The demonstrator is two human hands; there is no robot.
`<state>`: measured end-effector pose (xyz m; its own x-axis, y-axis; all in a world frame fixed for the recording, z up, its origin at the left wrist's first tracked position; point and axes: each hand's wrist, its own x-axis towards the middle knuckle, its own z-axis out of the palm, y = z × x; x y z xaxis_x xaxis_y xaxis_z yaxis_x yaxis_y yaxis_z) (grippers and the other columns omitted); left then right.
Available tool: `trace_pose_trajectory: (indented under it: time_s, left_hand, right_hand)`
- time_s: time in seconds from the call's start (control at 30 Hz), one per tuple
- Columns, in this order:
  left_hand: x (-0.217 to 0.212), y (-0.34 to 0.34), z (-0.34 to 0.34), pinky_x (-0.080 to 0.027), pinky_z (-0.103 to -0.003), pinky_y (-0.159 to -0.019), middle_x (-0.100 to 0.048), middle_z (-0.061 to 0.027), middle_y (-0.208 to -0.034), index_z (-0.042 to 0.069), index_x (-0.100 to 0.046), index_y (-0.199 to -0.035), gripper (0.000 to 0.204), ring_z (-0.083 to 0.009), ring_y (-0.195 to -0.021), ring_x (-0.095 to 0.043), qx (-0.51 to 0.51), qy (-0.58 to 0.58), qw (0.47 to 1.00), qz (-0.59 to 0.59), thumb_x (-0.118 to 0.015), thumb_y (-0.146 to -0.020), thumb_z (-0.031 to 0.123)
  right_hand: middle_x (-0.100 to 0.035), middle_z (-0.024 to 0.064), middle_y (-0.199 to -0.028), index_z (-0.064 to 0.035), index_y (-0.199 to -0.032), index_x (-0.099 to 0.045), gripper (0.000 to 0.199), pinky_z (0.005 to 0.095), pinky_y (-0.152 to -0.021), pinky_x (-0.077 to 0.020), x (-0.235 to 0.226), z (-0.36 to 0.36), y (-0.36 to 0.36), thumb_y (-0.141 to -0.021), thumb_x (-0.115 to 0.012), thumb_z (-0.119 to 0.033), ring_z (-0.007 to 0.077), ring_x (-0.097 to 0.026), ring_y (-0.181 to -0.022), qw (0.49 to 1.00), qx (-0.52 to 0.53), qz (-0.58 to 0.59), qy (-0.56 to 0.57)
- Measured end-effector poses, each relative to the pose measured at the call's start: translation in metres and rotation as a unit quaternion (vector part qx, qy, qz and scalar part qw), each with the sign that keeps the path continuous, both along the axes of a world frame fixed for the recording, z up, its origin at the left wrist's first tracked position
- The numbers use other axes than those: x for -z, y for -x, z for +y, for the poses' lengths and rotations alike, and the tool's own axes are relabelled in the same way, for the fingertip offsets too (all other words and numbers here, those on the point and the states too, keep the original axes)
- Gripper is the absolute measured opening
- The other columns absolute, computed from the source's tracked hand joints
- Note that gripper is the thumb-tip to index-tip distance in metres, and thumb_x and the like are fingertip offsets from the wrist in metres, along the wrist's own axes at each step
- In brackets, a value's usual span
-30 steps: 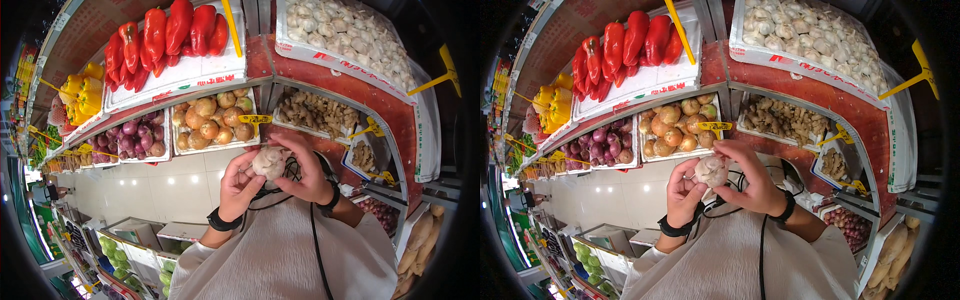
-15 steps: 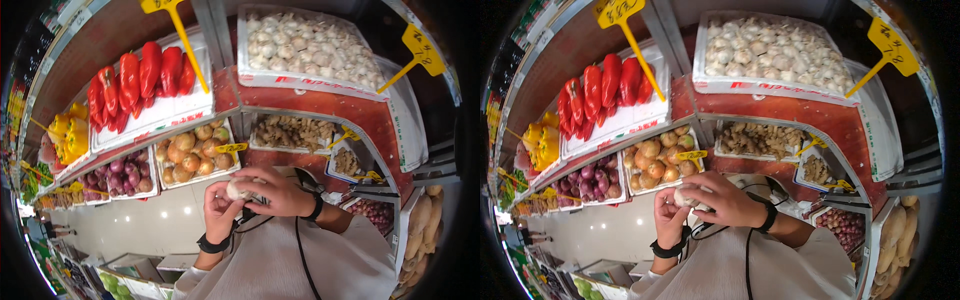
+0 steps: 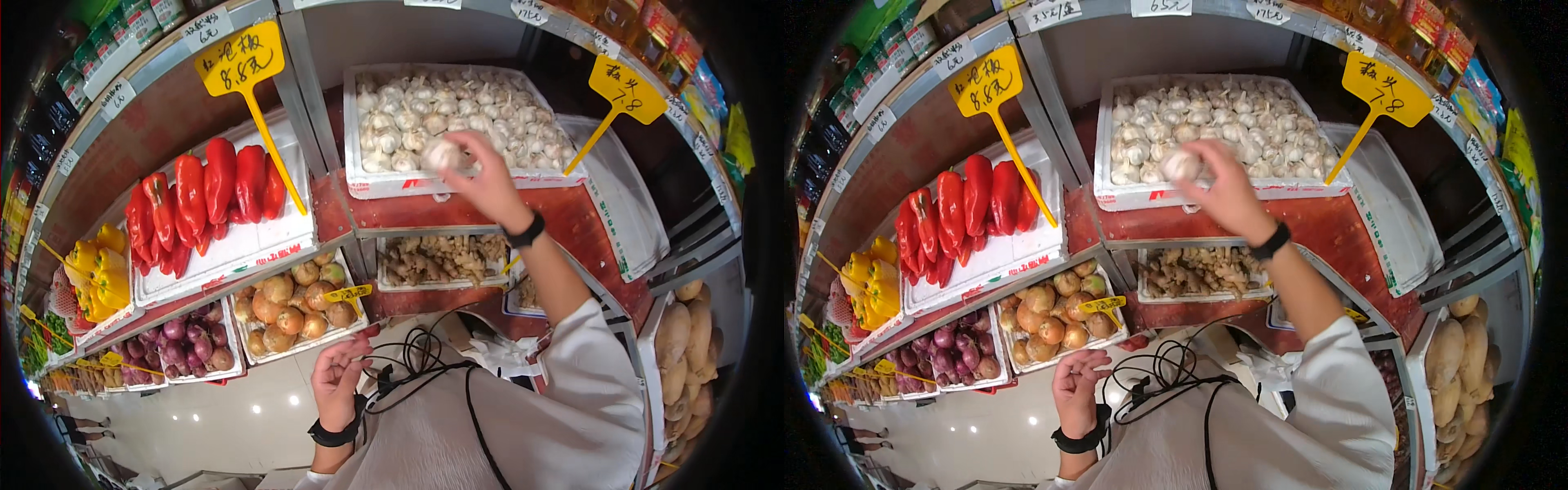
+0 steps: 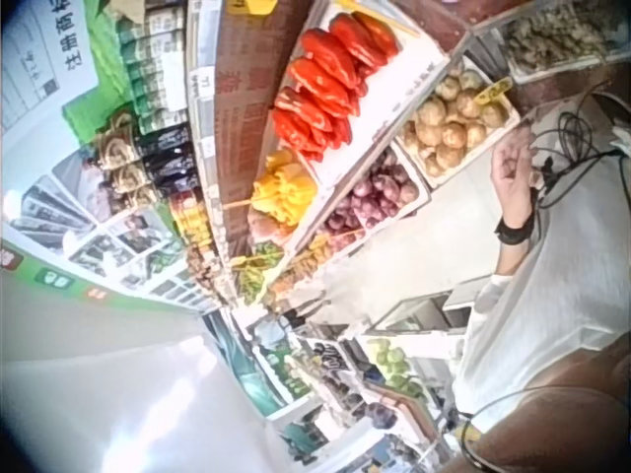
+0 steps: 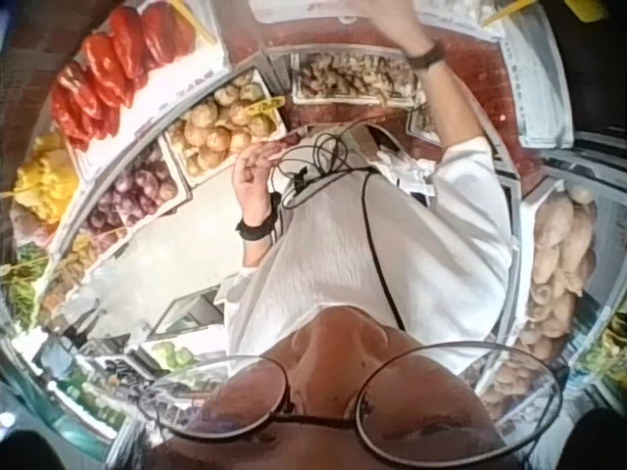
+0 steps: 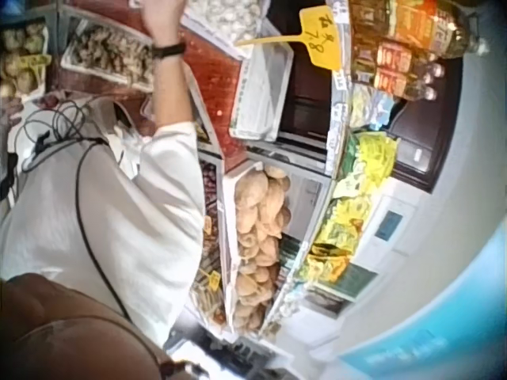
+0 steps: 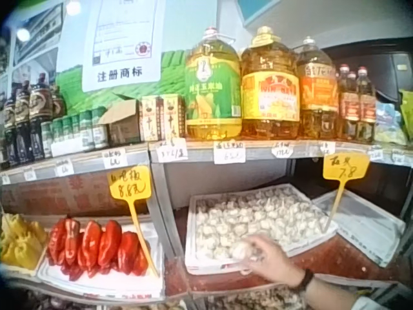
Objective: Walk through a produce shop, inspect a cabbage, a head of garlic, and rearrange cucumbers in a bin.
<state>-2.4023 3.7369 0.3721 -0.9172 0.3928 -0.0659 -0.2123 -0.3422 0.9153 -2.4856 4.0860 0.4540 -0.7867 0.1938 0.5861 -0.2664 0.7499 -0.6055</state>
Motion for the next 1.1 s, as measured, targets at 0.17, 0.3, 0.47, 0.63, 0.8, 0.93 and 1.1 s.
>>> trace_pose_trajectory:
  time_s: [0.17,0.3,0.47,0.63,0.8,0.93,1.1]
  left_hand:
    - [0.009,-0.004,-0.003,-0.051,-0.034,-0.083,-0.063,-0.0147,-0.108,-0.002,-0.053,-0.110,0.021,-0.0223,-0.100,-0.061,-0.003,-0.003,1.000,-0.010,-0.055,-0.089,0.002]
    - [0.009,-0.003,-0.007,-0.051,-0.034,-0.082,-0.063,-0.0144,-0.107,-0.002,-0.054,-0.108,0.019,-0.0219,-0.100,-0.061,-0.013,0.003,1.000,-0.014,-0.056,-0.089,0.002]
    - [0.009,0.000,-0.011,-0.050,-0.033,-0.081,-0.063,-0.0141,-0.105,-0.002,-0.055,-0.106,0.018,-0.0212,-0.099,-0.061,-0.016,0.009,1.000,-0.017,-0.057,-0.090,0.004]
    - [0.010,0.002,-0.011,-0.049,-0.031,-0.080,-0.064,-0.0133,-0.101,-0.001,-0.056,-0.104,0.016,-0.0205,-0.094,-0.061,-0.013,0.016,1.000,-0.013,-0.056,-0.091,0.009]
    - [0.011,0.004,-0.013,-0.048,-0.029,-0.082,-0.064,-0.0124,-0.101,-0.002,-0.057,-0.103,0.015,-0.0179,-0.095,-0.061,0.006,0.019,1.000,-0.004,-0.052,-0.095,0.009]
    - [0.008,0.003,-0.011,-0.048,-0.031,-0.079,-0.064,-0.0129,-0.099,-0.001,-0.057,-0.102,0.015,-0.0199,-0.092,-0.061,-0.004,0.033,0.999,-0.008,-0.054,-0.093,0.010]
    - [0.009,0.002,-0.012,-0.048,-0.029,-0.082,-0.064,-0.0116,-0.099,-0.002,-0.057,-0.102,0.015,-0.0176,-0.094,-0.061,0.000,0.028,1.000,-0.007,-0.052,-0.095,0.010]
  right_hand:
    - [-0.055,0.0143,-0.111,-0.0033,-0.114,-0.055,0.044,0.0368,-0.087,-0.0451,0.021,0.071,0.042,-0.076,-0.068,-0.021,0.0319,-0.055,-0.103,0.989,0.083,-0.061,-0.109]
    - [-0.057,0.0134,-0.112,-0.0061,-0.116,-0.056,0.043,0.0442,-0.089,-0.0395,0.032,0.068,0.056,-0.076,-0.066,-0.019,0.0315,-0.052,-0.107,0.957,0.147,-0.147,-0.204]
    - [-0.064,0.0116,-0.099,-0.0071,-0.101,-0.060,0.024,0.0455,-0.086,-0.0376,0.035,0.071,0.066,-0.080,-0.062,-0.018,0.0304,-0.054,-0.104,0.945,0.177,-0.148,-0.232]
    - [-0.066,0.0117,-0.081,-0.0071,-0.093,-0.059,0.015,0.0440,-0.085,-0.0358,0.027,0.071,0.065,-0.081,-0.059,-0.017,0.0342,-0.057,-0.090,0.953,0.150,-0.184,-0.190]
    - [-0.063,0.0111,-0.095,-0.0081,-0.095,-0.060,0.019,0.0437,-0.086,-0.0346,0.028,0.068,0.063,-0.080,-0.061,-0.021,0.0305,-0.054,-0.100,0.942,0.170,-0.153,-0.246]
    - [-0.057,0.0096,-0.106,-0.0081,-0.102,-0.060,0.030,0.0433,-0.088,-0.0326,0.022,0.051,0.071,-0.077,-0.064,-0.025,0.0268,-0.048,-0.109,0.959,0.102,-0.122,-0.235]
    - [-0.056,0.0094,-0.107,-0.0075,-0.111,-0.057,0.041,0.0423,-0.088,-0.0322,0.037,0.038,0.094,-0.075,-0.067,-0.024,0.0274,-0.049,-0.108,0.953,0.072,-0.104,-0.274]
